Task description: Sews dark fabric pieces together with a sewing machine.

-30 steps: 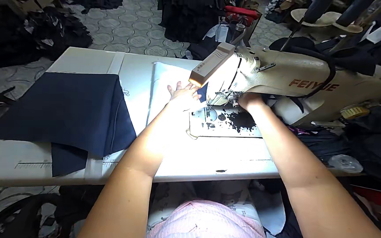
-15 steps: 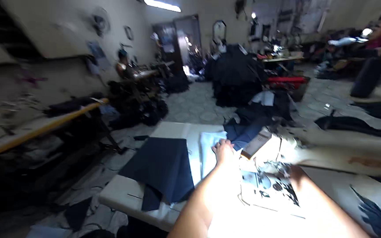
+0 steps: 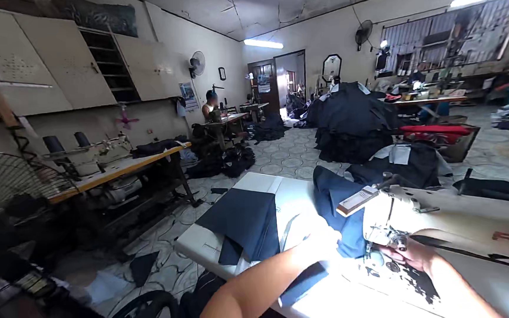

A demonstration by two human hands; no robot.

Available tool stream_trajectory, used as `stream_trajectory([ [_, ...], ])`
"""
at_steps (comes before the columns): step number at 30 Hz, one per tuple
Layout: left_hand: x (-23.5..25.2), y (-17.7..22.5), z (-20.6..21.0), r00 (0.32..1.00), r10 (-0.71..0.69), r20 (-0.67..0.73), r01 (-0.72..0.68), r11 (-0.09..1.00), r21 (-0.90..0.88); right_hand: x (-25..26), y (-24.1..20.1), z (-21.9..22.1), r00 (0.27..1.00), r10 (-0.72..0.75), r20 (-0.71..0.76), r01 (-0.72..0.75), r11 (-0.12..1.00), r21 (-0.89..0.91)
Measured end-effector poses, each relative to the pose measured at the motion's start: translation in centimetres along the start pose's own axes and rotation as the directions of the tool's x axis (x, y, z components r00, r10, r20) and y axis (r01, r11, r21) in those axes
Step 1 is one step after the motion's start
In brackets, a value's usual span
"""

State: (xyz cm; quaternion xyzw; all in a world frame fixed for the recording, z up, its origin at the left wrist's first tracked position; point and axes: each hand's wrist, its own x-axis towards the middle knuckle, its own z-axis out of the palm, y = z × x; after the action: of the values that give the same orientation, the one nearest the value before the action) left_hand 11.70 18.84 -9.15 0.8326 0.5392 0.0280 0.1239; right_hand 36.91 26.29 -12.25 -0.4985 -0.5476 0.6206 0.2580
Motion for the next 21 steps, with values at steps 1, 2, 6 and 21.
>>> stream_trajectory([
  [1, -1.9, 1.0, -0.2, 0.999, 0.010, 0.044, -0.012, 0.999, 0.048, -0.7, 0.1, -0.2, 1.000, -0.017, -0.023, 0.017, 1.000, 0.010],
  [2, -3.9, 2.1, -0.2, 0.996, 0.009, 0.087, -0.015, 0.997, 0.071, -1.5, 0.1, -0.4, 0.996, -0.023, -0.091, 0.016, 0.997, -0.080],
  [6, -11.2, 5.3, -0.3, 0.963, 0.039, 0.265, -0.027, 0.998, -0.049, -7.8, 1.7, 3.7, 0.834, -0.434, -0.341, 0.043, 0.667, -0.744],
  [21, -4.5, 0.6, 1.3, 0.942, -0.334, 0.026, 0.328, 0.936, 0.131, -20.1, 9.2, 13.9, 0.658, -0.751, -0.057, 0.295, 0.327, -0.898],
])
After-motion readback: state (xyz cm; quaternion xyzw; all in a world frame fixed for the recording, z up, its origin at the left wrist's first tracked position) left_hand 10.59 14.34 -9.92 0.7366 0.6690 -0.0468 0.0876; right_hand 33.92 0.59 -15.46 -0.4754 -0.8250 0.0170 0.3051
